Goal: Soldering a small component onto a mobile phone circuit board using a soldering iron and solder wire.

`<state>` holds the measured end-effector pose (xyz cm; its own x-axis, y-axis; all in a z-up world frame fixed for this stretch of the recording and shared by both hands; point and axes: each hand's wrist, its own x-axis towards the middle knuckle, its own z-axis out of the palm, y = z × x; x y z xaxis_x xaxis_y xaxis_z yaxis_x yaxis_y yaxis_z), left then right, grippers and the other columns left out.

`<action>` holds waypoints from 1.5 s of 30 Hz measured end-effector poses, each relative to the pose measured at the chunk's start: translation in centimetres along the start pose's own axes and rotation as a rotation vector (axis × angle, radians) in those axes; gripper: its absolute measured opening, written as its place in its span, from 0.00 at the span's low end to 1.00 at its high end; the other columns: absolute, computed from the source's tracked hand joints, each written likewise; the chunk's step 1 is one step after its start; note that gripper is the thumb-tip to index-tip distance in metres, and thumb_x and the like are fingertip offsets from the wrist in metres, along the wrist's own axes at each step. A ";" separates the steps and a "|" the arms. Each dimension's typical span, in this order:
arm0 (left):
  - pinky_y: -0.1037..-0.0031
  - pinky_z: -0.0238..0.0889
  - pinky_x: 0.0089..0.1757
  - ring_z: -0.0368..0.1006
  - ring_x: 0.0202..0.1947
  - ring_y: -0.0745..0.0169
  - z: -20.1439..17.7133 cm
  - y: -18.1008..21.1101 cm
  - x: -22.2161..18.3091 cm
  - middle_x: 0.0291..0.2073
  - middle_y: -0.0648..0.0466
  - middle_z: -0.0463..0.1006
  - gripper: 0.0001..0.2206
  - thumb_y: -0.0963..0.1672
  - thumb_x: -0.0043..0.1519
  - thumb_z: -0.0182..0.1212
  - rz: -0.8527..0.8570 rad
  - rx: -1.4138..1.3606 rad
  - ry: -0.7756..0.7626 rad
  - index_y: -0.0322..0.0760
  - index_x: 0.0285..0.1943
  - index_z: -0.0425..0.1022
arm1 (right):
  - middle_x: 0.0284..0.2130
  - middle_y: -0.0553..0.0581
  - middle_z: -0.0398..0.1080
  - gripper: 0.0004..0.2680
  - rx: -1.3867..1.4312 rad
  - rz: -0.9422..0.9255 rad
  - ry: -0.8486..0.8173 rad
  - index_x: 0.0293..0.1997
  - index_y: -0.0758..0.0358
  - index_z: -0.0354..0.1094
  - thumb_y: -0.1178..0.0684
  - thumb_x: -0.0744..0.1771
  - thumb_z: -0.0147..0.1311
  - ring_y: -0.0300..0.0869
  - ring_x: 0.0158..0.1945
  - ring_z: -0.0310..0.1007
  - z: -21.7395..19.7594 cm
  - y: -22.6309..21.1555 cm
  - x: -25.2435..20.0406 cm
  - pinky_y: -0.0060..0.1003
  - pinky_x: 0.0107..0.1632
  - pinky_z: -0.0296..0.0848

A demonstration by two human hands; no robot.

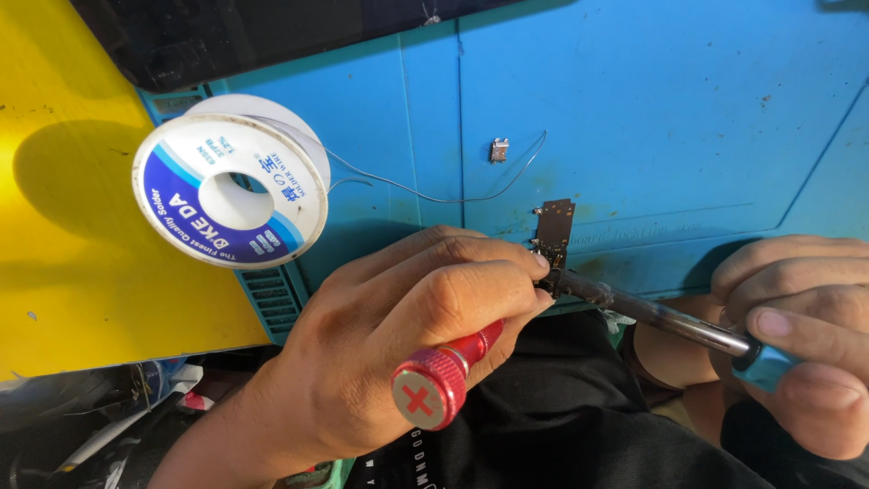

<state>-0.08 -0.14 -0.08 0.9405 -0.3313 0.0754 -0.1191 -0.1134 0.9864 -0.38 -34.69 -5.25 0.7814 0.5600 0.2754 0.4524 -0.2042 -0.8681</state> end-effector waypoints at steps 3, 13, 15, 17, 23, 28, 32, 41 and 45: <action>0.63 0.82 0.51 0.83 0.44 0.45 -0.1 0.0 0.0 0.43 0.39 0.79 0.08 0.33 0.68 0.60 -0.003 0.001 0.001 0.27 0.50 0.65 | 0.16 0.42 0.56 0.13 0.000 -0.023 0.019 0.52 0.54 0.60 0.40 0.77 0.30 0.33 0.17 0.60 0.4 0.4 -0.2 0.36 0.27 0.73; 0.63 0.82 0.51 0.83 0.44 0.44 -0.1 0.0 0.0 0.44 0.38 0.79 0.08 0.33 0.68 0.60 0.012 0.014 -0.007 0.27 0.50 0.65 | 0.18 0.42 0.61 0.13 0.015 0.089 -0.083 0.54 0.51 0.59 0.38 0.76 0.32 0.34 0.22 0.66 -1.0 -0.6 -0.2 0.35 0.34 0.80; 0.63 0.82 0.51 0.83 0.44 0.44 -0.1 0.0 0.0 0.44 0.38 0.79 0.08 0.33 0.68 0.60 0.007 0.015 0.000 0.27 0.50 0.66 | 0.17 0.41 0.60 0.12 0.030 0.104 -0.020 0.53 0.48 0.60 0.37 0.76 0.33 0.32 0.20 0.63 -0.8 0.0 -1.4 0.32 0.32 0.78; 0.63 0.82 0.50 0.83 0.44 0.44 -0.1 0.0 -0.1 0.44 0.38 0.79 0.09 0.33 0.68 0.61 0.000 0.015 0.005 0.27 0.51 0.66 | 0.15 0.40 0.58 0.11 0.047 0.121 0.043 0.53 0.44 0.60 0.36 0.75 0.33 0.31 0.18 0.61 -0.8 0.2 -1.8 0.30 0.30 0.75; 0.63 0.81 0.51 0.83 0.44 0.44 0.0 -0.1 -0.1 0.44 0.39 0.79 0.09 0.33 0.68 0.61 -0.003 0.016 -0.005 0.28 0.51 0.65 | 0.22 0.43 0.68 0.10 -0.002 0.176 -0.262 0.56 0.50 0.60 0.45 0.71 0.36 0.33 0.24 0.71 -3.3 -0.2 -0.8 0.32 0.38 0.85; 0.64 0.81 0.50 0.83 0.44 0.44 0.0 0.0 0.0 0.44 0.39 0.79 0.09 0.33 0.68 0.61 0.000 0.017 0.002 0.28 0.50 0.64 | 0.17 0.44 0.59 0.11 0.069 0.074 0.004 0.50 0.54 0.62 0.46 0.70 0.34 0.35 0.19 0.61 -1.1 0.7 -1.3 0.33 0.30 0.78; 0.64 0.81 0.50 0.83 0.44 0.45 0.0 0.0 0.0 0.44 0.40 0.79 0.09 0.34 0.68 0.61 -0.007 0.015 -0.001 0.28 0.50 0.65 | 0.18 0.42 0.61 0.10 0.038 0.120 -0.095 0.53 0.50 0.61 0.44 0.73 0.34 0.33 0.20 0.64 -1.9 0.1 -0.6 0.32 0.33 0.80; 0.65 0.81 0.49 0.82 0.43 0.46 0.0 0.0 -0.1 0.44 0.40 0.79 0.09 0.33 0.68 0.61 0.001 0.024 0.002 0.28 0.50 0.65 | 0.16 0.43 0.55 0.10 0.036 0.065 0.050 0.50 0.53 0.61 0.45 0.75 0.32 0.35 0.18 0.58 -0.8 0.4 -0.4 0.33 0.29 0.74; 0.64 0.81 0.50 0.83 0.44 0.45 0.0 -0.1 -0.1 0.45 0.40 0.79 0.09 0.33 0.68 0.61 -0.010 0.004 -0.006 0.28 0.51 0.65 | 0.17 0.41 0.60 0.11 0.042 0.133 -0.099 0.53 0.50 0.61 0.41 0.74 0.33 0.33 0.20 0.63 -1.7 0.2 -0.7 0.31 0.33 0.80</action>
<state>-0.15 -0.10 -0.17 0.9396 -0.3362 0.0649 -0.1114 -0.1208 0.9864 -0.07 -36.49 -4.94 0.7859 0.6072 0.1168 0.3280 -0.2492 -0.9112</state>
